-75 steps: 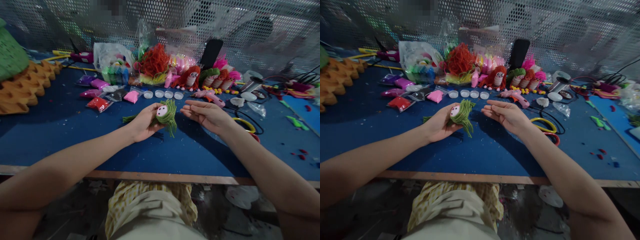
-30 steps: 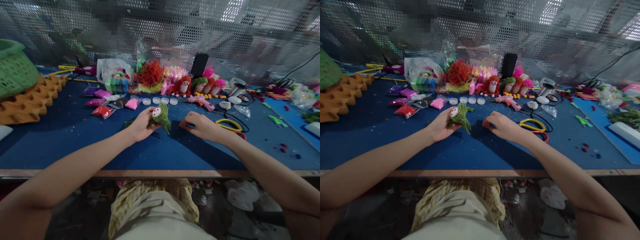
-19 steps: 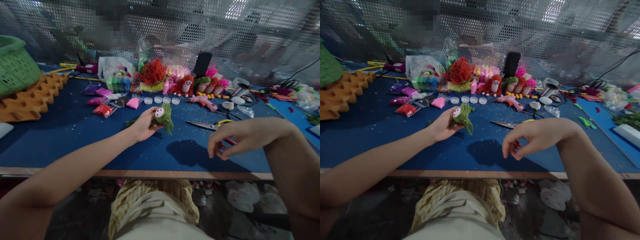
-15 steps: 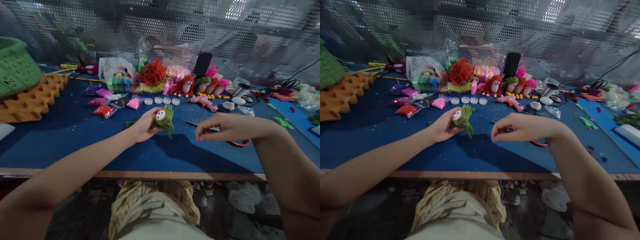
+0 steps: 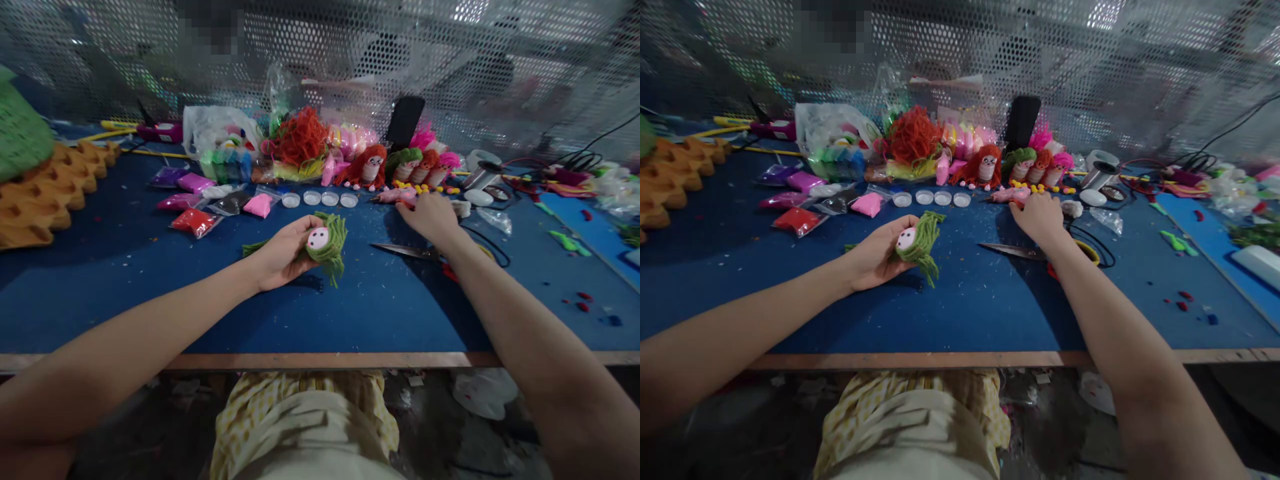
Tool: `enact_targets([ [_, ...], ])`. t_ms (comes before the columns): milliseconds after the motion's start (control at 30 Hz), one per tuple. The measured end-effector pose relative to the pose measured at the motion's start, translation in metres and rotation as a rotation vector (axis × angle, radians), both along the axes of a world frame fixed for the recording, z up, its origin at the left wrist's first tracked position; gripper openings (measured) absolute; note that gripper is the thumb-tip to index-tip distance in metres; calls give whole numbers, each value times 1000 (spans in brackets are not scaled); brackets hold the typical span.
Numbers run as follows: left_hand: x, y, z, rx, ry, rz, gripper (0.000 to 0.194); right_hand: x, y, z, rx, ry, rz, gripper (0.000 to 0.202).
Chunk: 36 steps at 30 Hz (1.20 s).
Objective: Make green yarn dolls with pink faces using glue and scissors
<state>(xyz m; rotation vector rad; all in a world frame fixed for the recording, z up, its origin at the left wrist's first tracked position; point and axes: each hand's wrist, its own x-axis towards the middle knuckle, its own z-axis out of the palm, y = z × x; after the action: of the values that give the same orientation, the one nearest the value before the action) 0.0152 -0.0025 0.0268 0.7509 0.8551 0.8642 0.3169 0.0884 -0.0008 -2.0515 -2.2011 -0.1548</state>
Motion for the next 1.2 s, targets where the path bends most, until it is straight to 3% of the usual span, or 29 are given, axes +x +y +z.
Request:
enact_targets([
  [100,-1,3,-3,6,-2,18,22,5,3,-3,16,-5,-81,51],
  [233,-2,5,-7,-36,-49,45,20,0,-11,9,70,59,-133,51],
  [400,-2,3,-6,-187,-130,140,18,-8,-27,25,216,90,-113,56],
  [500,-1,3,-6,-218,-175,146,21,-18,-33,28,336,137,-118,52],
  [567,-1,2,-7,-229,-182,152,23,-26,-38,26,414,183,-134,60],
  [667,-1,2,-7,-255,-190,154,24,-39,-52,21,545,232,-33,78],
  [767,0,-1,-4,-286,-200,155,24,-52,-69,19,615,257,76,78],
  [933,3,-5,2,-329,-137,179,35,-66,-87,23,661,364,46,75],
  [1067,6,-5,3,-326,-141,145,37,-61,-88,21,752,344,92,51],
  [1200,7,-4,1,-334,-136,145,35,-52,-84,15,815,343,134,68],
])
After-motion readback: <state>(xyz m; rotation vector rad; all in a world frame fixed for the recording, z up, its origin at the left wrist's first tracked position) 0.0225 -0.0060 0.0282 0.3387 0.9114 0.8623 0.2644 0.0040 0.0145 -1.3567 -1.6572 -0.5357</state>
